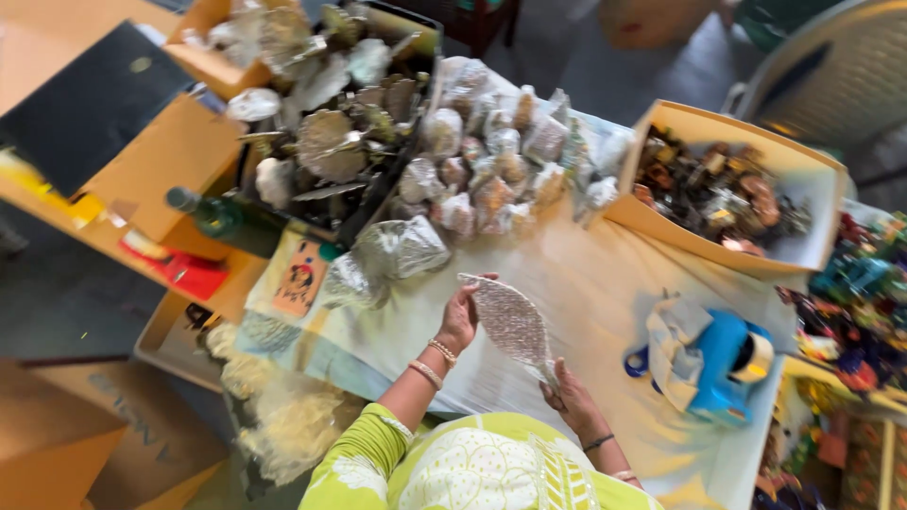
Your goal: The person wraps a small decorative item in bubble wrap on a table covered with various craft supplies. They smooth the wrap around the object and then pick up a larger piece of bubble wrap to prepare for the next item.
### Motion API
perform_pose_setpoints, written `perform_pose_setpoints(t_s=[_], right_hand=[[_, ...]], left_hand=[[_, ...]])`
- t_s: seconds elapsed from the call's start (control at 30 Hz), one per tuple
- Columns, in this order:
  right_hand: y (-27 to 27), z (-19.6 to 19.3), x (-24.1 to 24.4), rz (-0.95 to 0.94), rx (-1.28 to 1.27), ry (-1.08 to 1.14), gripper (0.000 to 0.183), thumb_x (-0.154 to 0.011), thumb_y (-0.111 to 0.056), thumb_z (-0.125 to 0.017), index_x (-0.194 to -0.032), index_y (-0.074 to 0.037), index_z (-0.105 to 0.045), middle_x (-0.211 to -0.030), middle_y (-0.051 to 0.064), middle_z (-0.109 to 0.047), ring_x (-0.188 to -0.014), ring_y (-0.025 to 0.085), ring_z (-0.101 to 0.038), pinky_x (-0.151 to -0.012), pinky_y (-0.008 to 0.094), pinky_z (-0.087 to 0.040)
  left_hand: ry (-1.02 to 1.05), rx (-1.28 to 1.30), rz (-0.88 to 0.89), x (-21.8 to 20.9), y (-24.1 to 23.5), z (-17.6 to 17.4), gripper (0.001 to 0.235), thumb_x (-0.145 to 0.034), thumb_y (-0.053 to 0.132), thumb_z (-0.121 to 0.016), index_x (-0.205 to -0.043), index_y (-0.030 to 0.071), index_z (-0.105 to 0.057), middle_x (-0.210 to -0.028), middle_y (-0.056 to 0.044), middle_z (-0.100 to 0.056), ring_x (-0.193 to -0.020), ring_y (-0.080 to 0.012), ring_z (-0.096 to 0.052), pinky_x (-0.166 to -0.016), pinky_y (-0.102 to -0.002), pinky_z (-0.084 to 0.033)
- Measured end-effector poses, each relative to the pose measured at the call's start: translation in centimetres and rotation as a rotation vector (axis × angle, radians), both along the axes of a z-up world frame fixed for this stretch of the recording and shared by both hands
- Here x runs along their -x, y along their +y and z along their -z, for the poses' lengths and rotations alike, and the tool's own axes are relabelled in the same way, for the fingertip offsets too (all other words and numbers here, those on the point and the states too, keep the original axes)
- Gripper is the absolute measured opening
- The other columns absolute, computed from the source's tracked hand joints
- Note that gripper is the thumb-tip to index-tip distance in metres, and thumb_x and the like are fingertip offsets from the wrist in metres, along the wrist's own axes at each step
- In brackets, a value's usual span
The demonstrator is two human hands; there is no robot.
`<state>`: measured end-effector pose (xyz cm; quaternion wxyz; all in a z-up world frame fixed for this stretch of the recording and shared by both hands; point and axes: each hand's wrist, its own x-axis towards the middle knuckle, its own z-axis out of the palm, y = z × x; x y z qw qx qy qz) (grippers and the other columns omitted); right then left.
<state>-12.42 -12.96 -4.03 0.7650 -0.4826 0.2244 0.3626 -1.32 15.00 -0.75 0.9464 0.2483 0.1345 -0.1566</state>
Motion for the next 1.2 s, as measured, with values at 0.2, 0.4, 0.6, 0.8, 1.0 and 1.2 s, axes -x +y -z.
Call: perform_pose_setpoints(t_s=[0.2, 0.4, 0.6, 0.8, 1.0, 1.2], right_hand=[[2.6, -0.1, -1.0, 0.090, -0.052, -0.127, 0.041, -0.101, -0.053, -0.049, -0.098, -0.012, -0.053, -0.065, 0.000, -0.048, -0.049, 0.007, -0.036, -0.043, 0.022, -0.029], [5.2, -1.5, -2.3, 0.135, -0.014, -0.196, 0.036, -0.102, -0.049, -0.048, -0.101, -0.013, -0.054, -0.070, -0.002, -0.050, -0.057, 0.005, -0.041, -0.049, 0.021, -0.033], [6.7, -0.6, -2.2, -0.175, 0.178, -0.406, 0.066, -0.101, -0.064, -0.032, -0.111, -0.006, -0.064, -0.089, 0.002, -0.066, -0.077, 0.012, -0.058, -0.071, 0.027, -0.048], [3.6, 5.0, -2.5, -0.182, 0.323, -0.333, 0.075, -0.101, -0.067, -0.034, -0.135, -0.005, -0.058, -0.122, 0.005, -0.064, -0.112, 0.017, -0.061, -0.098, 0.036, -0.048], [2.3, -2.6, -5.4, 0.036, -0.004, -0.366, 0.068, -0.103, -0.059, -0.036, -0.143, -0.007, -0.052, -0.125, 0.009, -0.065, -0.115, 0.020, -0.062, -0.100, 0.041, -0.051], [1.2, 0.4, -6.5, 0.123, -0.091, -0.301, 0.049, -0.103, -0.036, -0.053, -0.142, -0.006, -0.054, -0.132, 0.005, -0.065, -0.117, 0.015, -0.061, -0.101, 0.037, -0.049]], left_hand=[[0.027, -0.131, -0.019, 2.2, 1.3, 1.7, 0.070, -0.087, 0.046, -0.069, -0.148, 0.019, -0.048, -0.121, 0.001, -0.063, -0.109, -0.0191, -0.057, -0.095, -0.045, -0.048], [-0.052, -0.007, 0.129, 5.6, -1.8, 0.5, 0.062, -0.095, 0.040, -0.071, -0.147, 0.026, -0.041, -0.123, -0.002, -0.059, -0.110, -0.0222, -0.060, -0.095, -0.049, -0.055], [-0.007, -0.082, -0.006, 4.9, -2.0, 0.5, 0.052, -0.103, 0.039, -0.062, -0.148, 0.022, -0.042, -0.129, 0.002, -0.064, -0.115, -0.0143, -0.063, -0.096, -0.040, -0.054], [0.049, -0.124, 0.025, 5.6, -1.6, 1.6, 0.053, -0.102, 0.033, -0.056, -0.151, 0.021, -0.043, -0.136, 0.002, -0.063, -0.119, -0.0147, -0.063, -0.098, -0.038, -0.054], [0.049, -0.242, 0.234, 4.5, -2.3, 0.1, 0.054, -0.102, 0.034, -0.055, -0.151, 0.015, -0.044, -0.137, -0.002, -0.063, -0.118, -0.0145, -0.064, -0.097, -0.034, -0.053], [-0.025, -0.326, 0.452, 2.9, -5.2, 0.6, 0.057, -0.101, 0.038, -0.059, -0.151, 0.014, -0.045, -0.137, 0.000, -0.063, -0.119, -0.0103, -0.062, -0.097, -0.032, -0.054]])
